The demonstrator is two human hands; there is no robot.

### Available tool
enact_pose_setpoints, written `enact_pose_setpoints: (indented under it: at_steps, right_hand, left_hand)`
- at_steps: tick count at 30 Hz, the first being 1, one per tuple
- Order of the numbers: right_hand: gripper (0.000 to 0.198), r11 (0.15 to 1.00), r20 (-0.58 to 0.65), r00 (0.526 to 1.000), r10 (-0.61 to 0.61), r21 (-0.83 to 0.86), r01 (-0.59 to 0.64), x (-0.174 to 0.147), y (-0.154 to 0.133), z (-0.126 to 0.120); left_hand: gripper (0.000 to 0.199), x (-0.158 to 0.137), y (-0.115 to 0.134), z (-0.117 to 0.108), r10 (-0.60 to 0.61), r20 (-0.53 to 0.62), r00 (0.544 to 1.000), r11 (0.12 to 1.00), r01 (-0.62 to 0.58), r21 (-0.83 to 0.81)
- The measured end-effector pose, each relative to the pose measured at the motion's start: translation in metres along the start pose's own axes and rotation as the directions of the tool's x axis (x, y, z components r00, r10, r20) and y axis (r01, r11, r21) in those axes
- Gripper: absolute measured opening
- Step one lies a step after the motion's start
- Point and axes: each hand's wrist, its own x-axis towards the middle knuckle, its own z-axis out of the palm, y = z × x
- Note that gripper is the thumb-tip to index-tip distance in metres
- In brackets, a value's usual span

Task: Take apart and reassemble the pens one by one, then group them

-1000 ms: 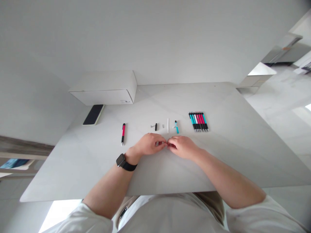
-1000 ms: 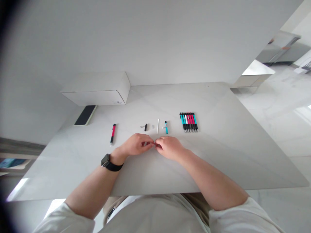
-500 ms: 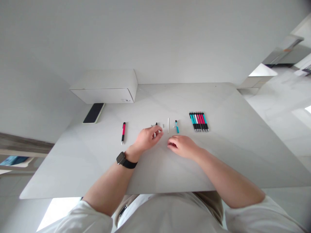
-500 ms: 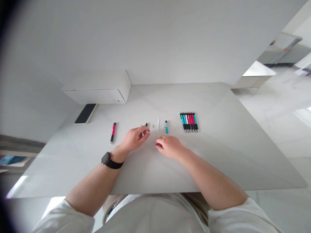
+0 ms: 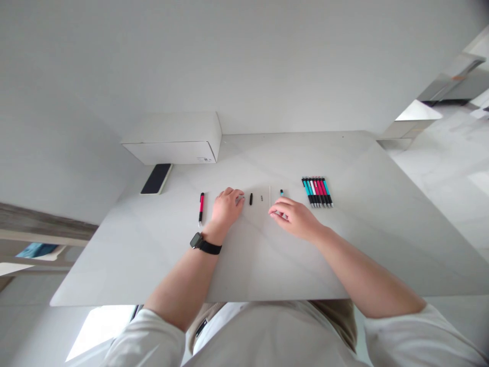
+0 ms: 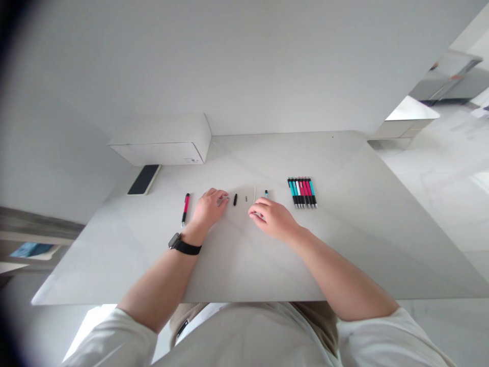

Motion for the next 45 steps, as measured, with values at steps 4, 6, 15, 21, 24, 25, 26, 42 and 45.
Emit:
enact_pose_setpoints:
  at_steps: [4, 6, 15, 21, 24, 25, 26, 42, 45]
  right_hand:
    - [0.019, 0.998, -0.065, 0.997, -0.031, -0.049, 0.028, 0.018, 0.000, -0.012]
    - [0.021, 0.993, -0.076, 0.995, -0.058, -0.108, 0.050, 0.031, 0.004, -0.011]
    - [0.033, 0.930, 0.165, 0.978, -0.128, -0.322, 0.176, 0.106, 0.021, 0.026]
    - [0.023, 0.911, 0.245, 0.953, -0.176, -0.326, 0.252, 0.127, 0.023, 0.036]
    - [0.018, 0.921, 0.190, 0.962, -0.195, -0.301, 0.246, 0.122, 0.021, 0.027]
    - [0.018, 0.930, 0.154, 0.969, -0.195, -0.286, 0.233, 0.118, 0.020, 0.023]
    - [0.018, 0.939, 0.115, 0.975, -0.189, -0.269, 0.214, 0.114, 0.018, 0.018]
    - [0.019, 0.999, -0.306, 0.952, -0.002, 0.051, 0.018, 0.026, 0.013, 0.016]
    - [0.018, 0.995, -0.313, 0.950, 0.015, 0.095, 0.016, 0.022, 0.017, 0.024]
  left_hand:
    - [0.012, 0.000, 0.003, 0.002, 0.023, 0.012, 1.000, 1.000, -0.023, -0.004]
    - [0.011, 0.000, 0.006, 0.001, 0.018, -0.004, 1.000, 0.999, -0.018, -0.037]
    - [0.006, 0.004, 0.014, -0.010, -0.215, -0.023, 0.976, 0.886, 0.185, -0.424]
    - [0.013, 0.012, 0.018, -0.015, -0.356, 0.014, 0.934, 0.523, 0.212, -0.826]
    - [0.017, 0.013, 0.020, -0.019, -0.376, 0.070, 0.924, 0.379, 0.222, -0.898]
    - [0.018, 0.013, 0.021, -0.020, -0.373, 0.089, 0.924, 0.346, 0.227, -0.910]
    - [0.019, 0.013, 0.022, -0.020, -0.367, 0.110, 0.924, 0.317, 0.235, -0.919]
    - [0.016, -0.008, 0.050, -0.013, -0.129, 0.360, 0.924, 0.241, 0.381, -0.893]
    - [0.017, -0.008, 0.049, -0.011, -0.131, 0.356, 0.925, 0.258, 0.379, -0.889]
